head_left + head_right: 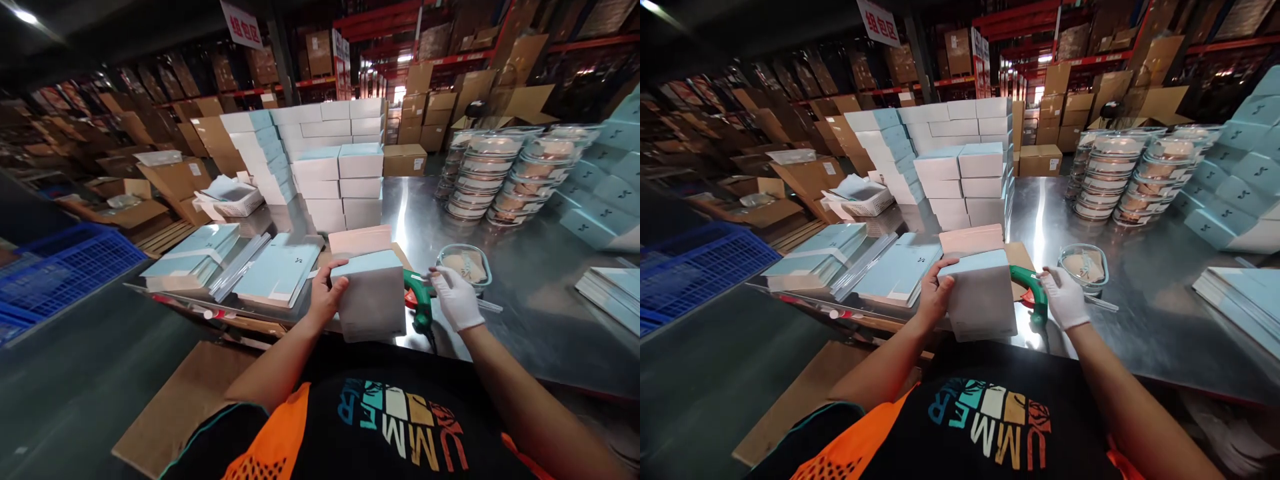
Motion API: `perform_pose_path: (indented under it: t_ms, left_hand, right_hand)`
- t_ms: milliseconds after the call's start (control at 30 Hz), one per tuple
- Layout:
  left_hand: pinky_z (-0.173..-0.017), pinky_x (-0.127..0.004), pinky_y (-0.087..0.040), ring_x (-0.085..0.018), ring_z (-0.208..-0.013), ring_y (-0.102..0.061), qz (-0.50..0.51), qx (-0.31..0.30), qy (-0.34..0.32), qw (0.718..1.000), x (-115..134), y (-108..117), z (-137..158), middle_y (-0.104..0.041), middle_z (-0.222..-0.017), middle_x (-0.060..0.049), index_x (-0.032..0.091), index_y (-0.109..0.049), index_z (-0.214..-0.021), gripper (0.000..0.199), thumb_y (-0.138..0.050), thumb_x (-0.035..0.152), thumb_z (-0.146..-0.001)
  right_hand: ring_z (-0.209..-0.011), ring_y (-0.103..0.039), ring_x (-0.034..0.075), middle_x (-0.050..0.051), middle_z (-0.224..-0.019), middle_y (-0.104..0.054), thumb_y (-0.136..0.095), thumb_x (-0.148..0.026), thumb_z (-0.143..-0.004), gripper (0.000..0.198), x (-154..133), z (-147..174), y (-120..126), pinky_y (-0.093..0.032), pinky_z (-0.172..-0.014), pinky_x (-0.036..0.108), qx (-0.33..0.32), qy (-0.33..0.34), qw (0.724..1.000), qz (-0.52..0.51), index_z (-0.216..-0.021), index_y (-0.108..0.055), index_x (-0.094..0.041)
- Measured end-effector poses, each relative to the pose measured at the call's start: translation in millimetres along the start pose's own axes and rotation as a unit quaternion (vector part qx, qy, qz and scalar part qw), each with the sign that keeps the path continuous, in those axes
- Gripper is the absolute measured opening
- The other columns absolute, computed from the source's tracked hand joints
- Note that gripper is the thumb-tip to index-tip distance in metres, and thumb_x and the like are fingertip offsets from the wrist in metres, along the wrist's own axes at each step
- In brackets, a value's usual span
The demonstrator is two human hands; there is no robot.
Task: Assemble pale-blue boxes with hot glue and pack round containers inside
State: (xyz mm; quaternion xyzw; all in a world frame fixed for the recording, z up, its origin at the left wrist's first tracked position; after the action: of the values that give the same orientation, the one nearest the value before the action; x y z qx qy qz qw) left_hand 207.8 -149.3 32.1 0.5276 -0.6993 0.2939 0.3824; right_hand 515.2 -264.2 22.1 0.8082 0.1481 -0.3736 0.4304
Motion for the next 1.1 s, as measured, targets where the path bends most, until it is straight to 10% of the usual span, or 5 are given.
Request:
perform_pose_path:
  t_ms: [167, 433, 833, 933, 1100]
  left_hand:
    - [-0.091, -0.043, -0.057, -0.03, -0.102, -0.073, -0.012, -0.092, -0.07, 0.993, -6, -19, 1, -0.077, -0.109, -0.012, 0.021, -0.076, -0.118, 0.067, -0.071, 0.081, -0.088]
    - [-0.112, -0.048, -0.055, -0.029, -0.123, -0.072, 0.088, -0.012, -0.113, 0.99, -19, -14, 0, -0.071, -0.118, -0.009, 0.026, -0.063, -0.112, 0.064, -0.091, 0.071, -0.077]
    - [-0.12, -0.067, -0.049, -0.037, -0.134, -0.07, -0.052, -0.211, -0.129, 0.968, 18, -5, -4, -0.085, -0.116, -0.013, 0.03, -0.087, -0.1, 0.046, -0.072, 0.073, -0.093]
    - [-0.126, -0.065, -0.043, -0.038, -0.147, -0.061, -0.052, -0.2, -0.125, 0.97, 6, -3, 3, -0.079, -0.133, -0.015, 0.029, -0.083, -0.117, 0.053, -0.075, 0.074, -0.09]
    - [-0.13, -0.063, -0.038, -0.046, -0.162, -0.041, -0.004, -0.132, -0.006, 0.991, -41, -4, 43, -0.041, -0.173, -0.027, 0.024, -0.042, -0.166, 0.132, -0.099, 0.074, -0.058]
  right_hand:
    - [-0.129, -0.068, 0.032, 0.01, -0.136, -0.074, -0.07, -0.064, -0.091, 0.058, -64, -3, -33, -0.056, -0.113, 0.051, -0.101, 0.032, 0.947, -0.302, -0.135, -0.065, -0.027]
    - [-0.146, -0.059, 0.036, 0.017, -0.153, -0.064, -0.094, -0.052, -0.08, 0.06, -62, 5, -27, -0.047, -0.124, 0.056, -0.125, 0.204, 0.941, -0.238, -0.125, -0.067, -0.023]
    - [-0.143, -0.065, 0.029, 0.008, -0.149, -0.07, -0.07, -0.03, -0.104, 0.015, -80, 30, -22, -0.05, -0.124, 0.055, -0.156, 0.276, 0.922, -0.221, -0.115, -0.081, -0.031]
    - [-0.153, -0.055, 0.029, 0.007, -0.165, -0.057, -0.075, -0.034, -0.1, 0.037, -64, 33, -29, -0.046, -0.128, 0.054, -0.137, 0.24, 0.938, -0.209, -0.137, -0.073, -0.032]
    - [-0.146, -0.061, 0.035, 0.018, -0.164, -0.056, -0.089, -0.056, -0.08, 0.112, -18, 43, -53, -0.056, -0.118, 0.049, -0.113, 0.084, 0.968, -0.207, -0.171, -0.033, -0.023]
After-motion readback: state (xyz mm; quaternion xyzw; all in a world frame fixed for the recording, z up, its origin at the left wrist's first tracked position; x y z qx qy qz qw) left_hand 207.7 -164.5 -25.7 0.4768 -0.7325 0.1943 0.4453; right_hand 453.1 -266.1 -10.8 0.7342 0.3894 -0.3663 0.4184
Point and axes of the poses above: each hand's wrist, its own z-axis away from the middle knuckle, its own y-axis out of the back of the hand, x = y × z, the point moved 4 cm from there along -z, towards the middle knuckle
